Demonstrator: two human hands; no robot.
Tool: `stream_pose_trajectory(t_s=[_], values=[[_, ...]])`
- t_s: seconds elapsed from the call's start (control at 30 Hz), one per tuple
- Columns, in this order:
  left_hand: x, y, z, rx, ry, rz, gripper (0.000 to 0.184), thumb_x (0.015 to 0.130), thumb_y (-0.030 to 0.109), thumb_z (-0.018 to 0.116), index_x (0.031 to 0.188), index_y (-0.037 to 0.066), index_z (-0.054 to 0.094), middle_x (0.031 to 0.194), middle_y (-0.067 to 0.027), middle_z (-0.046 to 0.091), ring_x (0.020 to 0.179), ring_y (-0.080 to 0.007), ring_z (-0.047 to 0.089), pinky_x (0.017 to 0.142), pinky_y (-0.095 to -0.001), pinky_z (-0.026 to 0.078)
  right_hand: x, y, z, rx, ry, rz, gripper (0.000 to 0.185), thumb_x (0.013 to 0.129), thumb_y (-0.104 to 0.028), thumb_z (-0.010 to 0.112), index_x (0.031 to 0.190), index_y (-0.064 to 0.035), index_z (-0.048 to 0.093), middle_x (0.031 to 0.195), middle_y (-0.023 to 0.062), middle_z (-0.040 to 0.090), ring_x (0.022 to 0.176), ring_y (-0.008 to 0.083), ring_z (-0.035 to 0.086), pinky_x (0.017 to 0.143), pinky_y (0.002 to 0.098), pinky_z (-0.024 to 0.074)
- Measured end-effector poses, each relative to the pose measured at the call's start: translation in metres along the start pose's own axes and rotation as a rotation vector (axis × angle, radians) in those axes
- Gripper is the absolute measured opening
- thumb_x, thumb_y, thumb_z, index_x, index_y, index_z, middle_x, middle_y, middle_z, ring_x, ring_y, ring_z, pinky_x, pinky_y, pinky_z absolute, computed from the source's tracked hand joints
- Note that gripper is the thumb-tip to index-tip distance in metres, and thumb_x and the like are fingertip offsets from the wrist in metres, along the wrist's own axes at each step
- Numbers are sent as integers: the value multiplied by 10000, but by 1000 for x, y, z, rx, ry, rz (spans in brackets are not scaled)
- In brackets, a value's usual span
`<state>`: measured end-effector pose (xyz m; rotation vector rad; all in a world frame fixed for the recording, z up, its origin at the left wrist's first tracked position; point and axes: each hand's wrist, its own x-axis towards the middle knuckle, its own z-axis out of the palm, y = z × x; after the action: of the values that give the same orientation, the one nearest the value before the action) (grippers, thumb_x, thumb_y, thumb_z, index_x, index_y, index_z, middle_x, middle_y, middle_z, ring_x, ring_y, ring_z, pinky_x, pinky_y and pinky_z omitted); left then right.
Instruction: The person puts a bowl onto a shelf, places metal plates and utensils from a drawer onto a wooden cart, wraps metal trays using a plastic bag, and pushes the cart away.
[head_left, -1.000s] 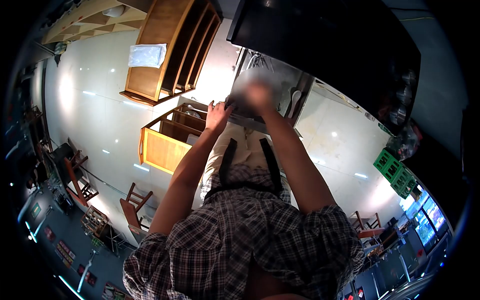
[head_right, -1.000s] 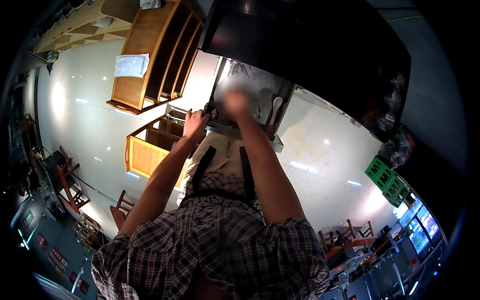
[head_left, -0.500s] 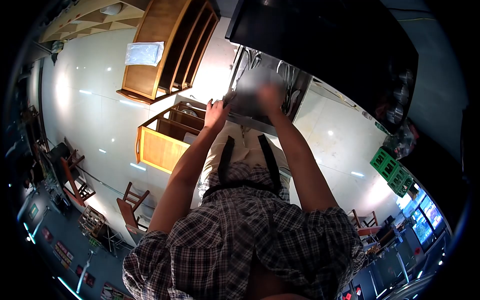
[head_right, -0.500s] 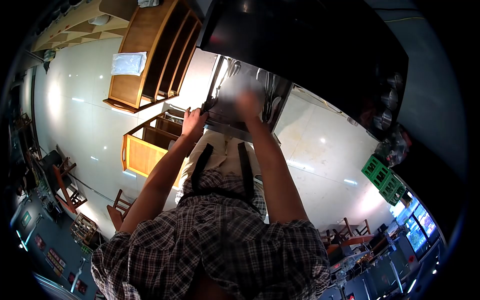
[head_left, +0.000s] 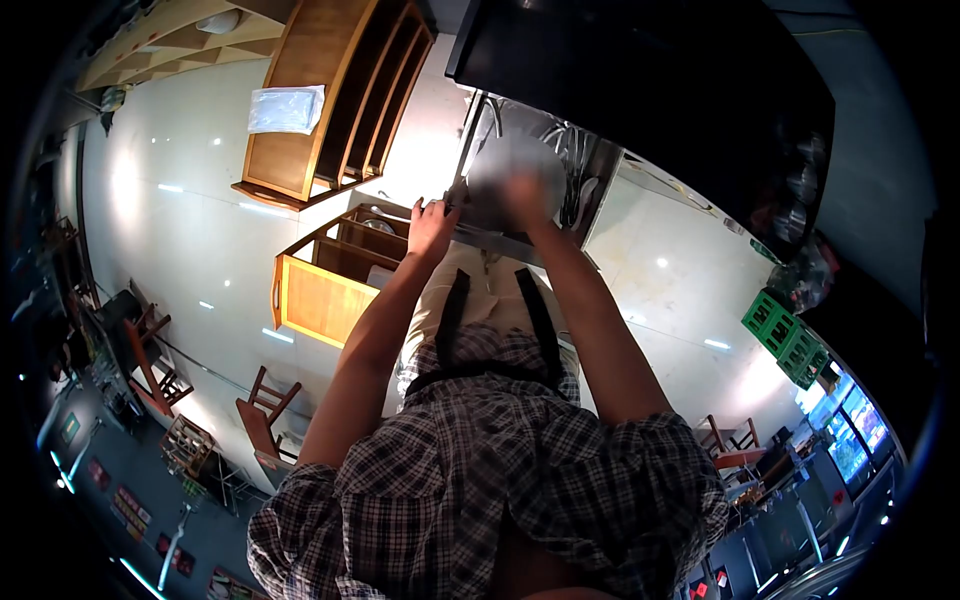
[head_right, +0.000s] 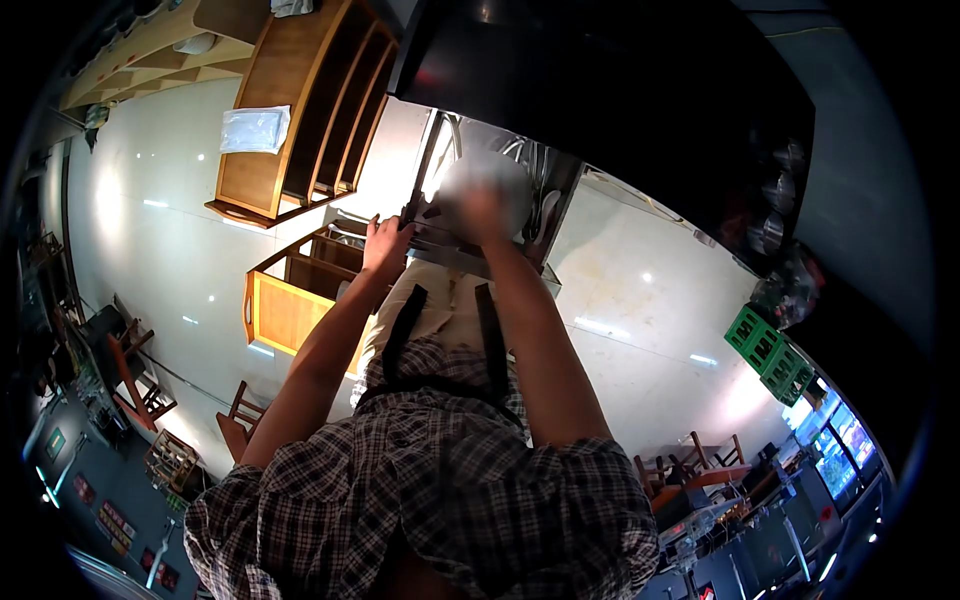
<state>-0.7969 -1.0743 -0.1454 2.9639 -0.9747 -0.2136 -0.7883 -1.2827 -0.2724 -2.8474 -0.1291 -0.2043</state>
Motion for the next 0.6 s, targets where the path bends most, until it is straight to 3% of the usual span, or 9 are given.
stream_pose_trajectory(t_s=[0.03,0.1,0.23,0.33,0.43,0.47,0.6], values=[[1,0,0,-2,1,1,219,838,136,464,1028,129,573,945,-104,530,1011,-255,522,1004,-503,304,-5,7,3,-2,0,0,383,839,-217,512,1195,-75,506,1126,114,534,978,233,528,839,389,433],[0,2,-2,-5,10,4,211,840,142,469,1021,126,576,935,-104,527,1009,-256,522,1008,-504,301,-19,20,15,-387,310,-125,289,851,-195,482,1107,-83,555,924,101,592,828,216,564,747,362,454],[0,-2,2,-6,18,13,214,851,154,472,1036,129,576,930,-104,521,1005,-252,522,1011,-503,298,-27,19,22,-321,68,18,258,835,-191,494,1055,-92,583,1078,90,571,941,209,549,814,382,446],[0,-3,3,-6,11,24,225,864,171,473,1062,134,575,933,-105,518,1004,-248,522,1013,-500,296,-14,16,-41,-134,-127,-102,221,803,-167,514,992,-100,605,1126,72,561,1040,209,525,909,396,406],[1,-5,3,32,-33,26,240,869,178,475,1085,139,574,937,-105,516,1005,-243,522,1010,-499,297,-11,20,-55,-86,-59,-161,195,773,-141,531,943,-102,617,1148,57,558,1093,207,506,975,404,359],[1,-6,4,30,-22,33,250,864,174,479,1093,141,572,937,-102,517,1000,-243,525,1007,-498,299,-11,23,-55,-84,47,-186,141,774,-148,522,858,-111,630,1088,28,585,1062,193,534,956,414,379],[0,-9,1,15,6,42,275,843,159,493,1106,147,569,934,-95,523,980,-241,536,999,-492,306,-14,38,-61,-71,34,-197,149,769,-133,526,873,-104,629,1088,35,582,1051,199,536,943,398,393]])
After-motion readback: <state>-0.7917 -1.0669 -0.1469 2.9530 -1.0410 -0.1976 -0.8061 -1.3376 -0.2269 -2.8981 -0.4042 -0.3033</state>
